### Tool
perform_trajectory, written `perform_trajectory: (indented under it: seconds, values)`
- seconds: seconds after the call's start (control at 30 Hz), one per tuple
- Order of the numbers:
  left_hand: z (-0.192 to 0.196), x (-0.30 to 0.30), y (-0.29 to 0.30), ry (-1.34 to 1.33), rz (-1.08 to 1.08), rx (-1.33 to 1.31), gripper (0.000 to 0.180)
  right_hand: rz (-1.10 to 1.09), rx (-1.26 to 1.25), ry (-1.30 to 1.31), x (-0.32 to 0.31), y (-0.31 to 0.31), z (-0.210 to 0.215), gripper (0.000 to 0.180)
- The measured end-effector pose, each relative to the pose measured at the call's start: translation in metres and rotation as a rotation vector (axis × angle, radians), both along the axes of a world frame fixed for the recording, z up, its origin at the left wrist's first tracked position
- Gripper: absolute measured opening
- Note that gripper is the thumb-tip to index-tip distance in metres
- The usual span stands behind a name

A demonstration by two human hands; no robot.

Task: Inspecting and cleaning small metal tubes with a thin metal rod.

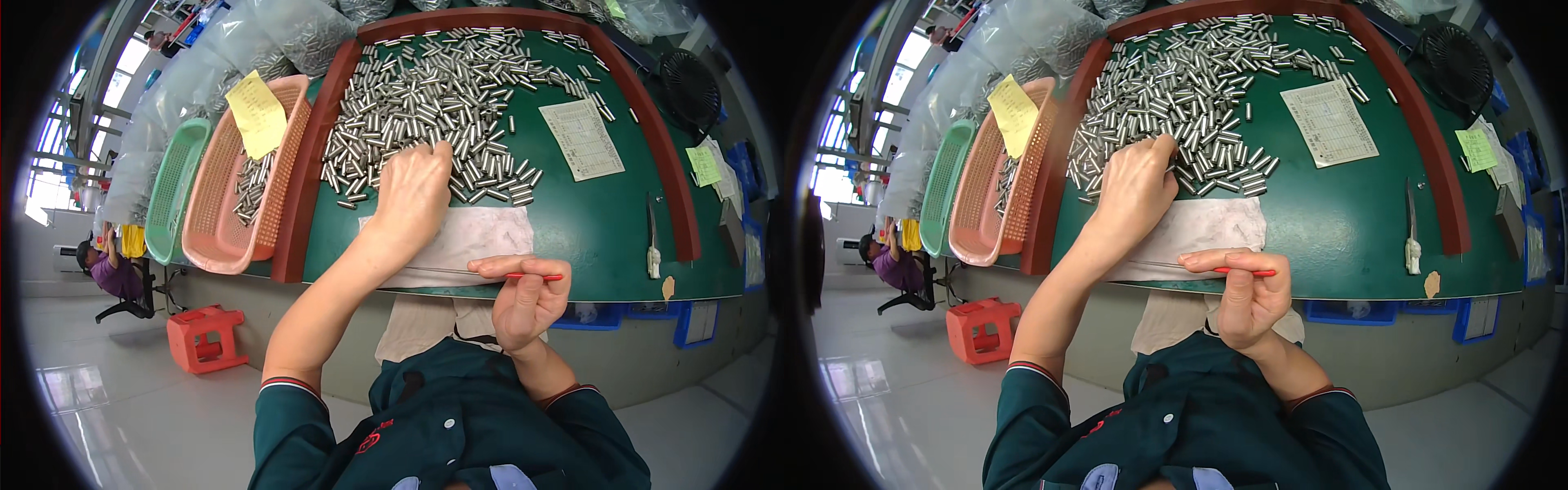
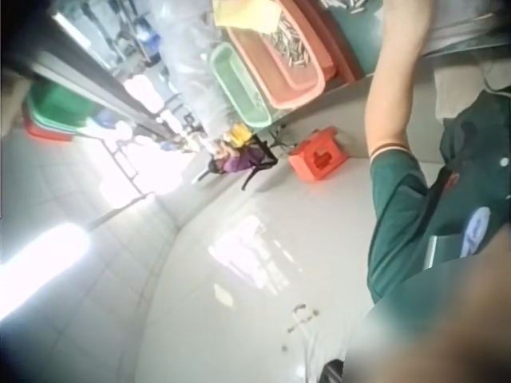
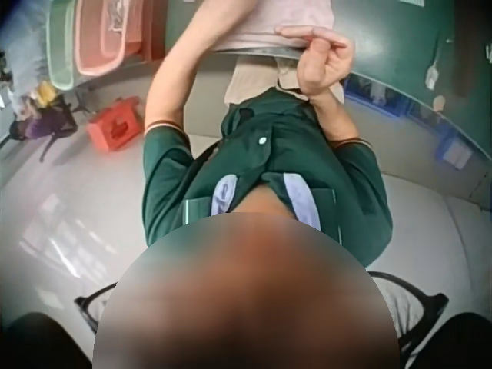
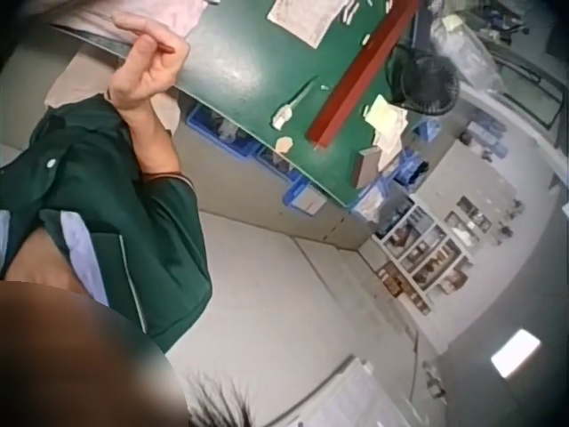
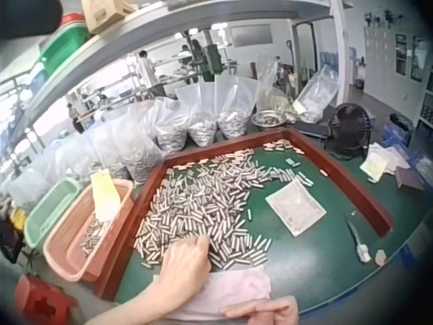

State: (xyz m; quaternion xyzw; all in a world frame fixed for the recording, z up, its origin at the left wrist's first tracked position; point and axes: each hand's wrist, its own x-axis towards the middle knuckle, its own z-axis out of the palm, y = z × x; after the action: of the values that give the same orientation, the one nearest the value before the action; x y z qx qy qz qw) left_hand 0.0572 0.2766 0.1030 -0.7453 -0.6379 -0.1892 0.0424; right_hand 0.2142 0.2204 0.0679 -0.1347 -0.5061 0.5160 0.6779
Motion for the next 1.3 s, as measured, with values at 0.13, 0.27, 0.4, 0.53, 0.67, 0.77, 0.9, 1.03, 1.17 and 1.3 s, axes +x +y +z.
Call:
perform_trajectory:
  seconds: [0.13,0.27,0.4,0.53,0.67,0.77,0.9,1.03,1.17,1.3]
  values:
    - [0.037,-0.014,-0.030,-0.399,0.020,-0.028,0.030,-0.009,-0.016,0.002,0.001,0.000,-0.003,0.011]
    - [0.034,-0.053,-0.099,-0.853,-0.002,-0.103,0.017,-0.023,-0.005,0.003,-0.002,0.001,-0.005,0.012]
    - [-0.005,-0.059,-0.177,-1.467,0.345,-0.028,0.008,0.091,0.076,-0.039,-0.012,-0.014,0.004,0.014]
    - [-0.043,-0.056,-0.219,-1.674,0.587,0.099,0.011,0.367,0.239,-0.129,-0.039,-0.036,-0.002,0.013]
    - [-0.057,-0.053,-0.241,-1.706,0.739,0.223,0.011,0.456,0.367,-0.262,-0.064,-0.051,-0.013,0.010]
    - [-0.060,-0.051,-0.247,-1.701,0.793,0.237,0.010,0.496,0.456,-0.358,-0.076,-0.056,-0.013,0.012]
    - [-0.064,-0.051,-0.250,-1.685,0.788,0.233,0.009,0.432,0.468,-0.324,-0.091,-0.067,-0.020,0.014]
    - [-0.065,-0.051,-0.250,-1.723,0.778,0.219,0.008,0.439,0.490,-0.336,-0.092,-0.069,-0.020,0.015]
    - [-0.066,-0.053,-0.251,-1.726,0.763,0.226,0.007,0.453,0.525,-0.374,-0.093,-0.069,-0.018,0.015]
    - [-0.066,-0.053,-0.251,-1.720,0.751,0.225,0.006,0.413,0.503,-0.333,-0.095,-0.070,-0.021,0.016]
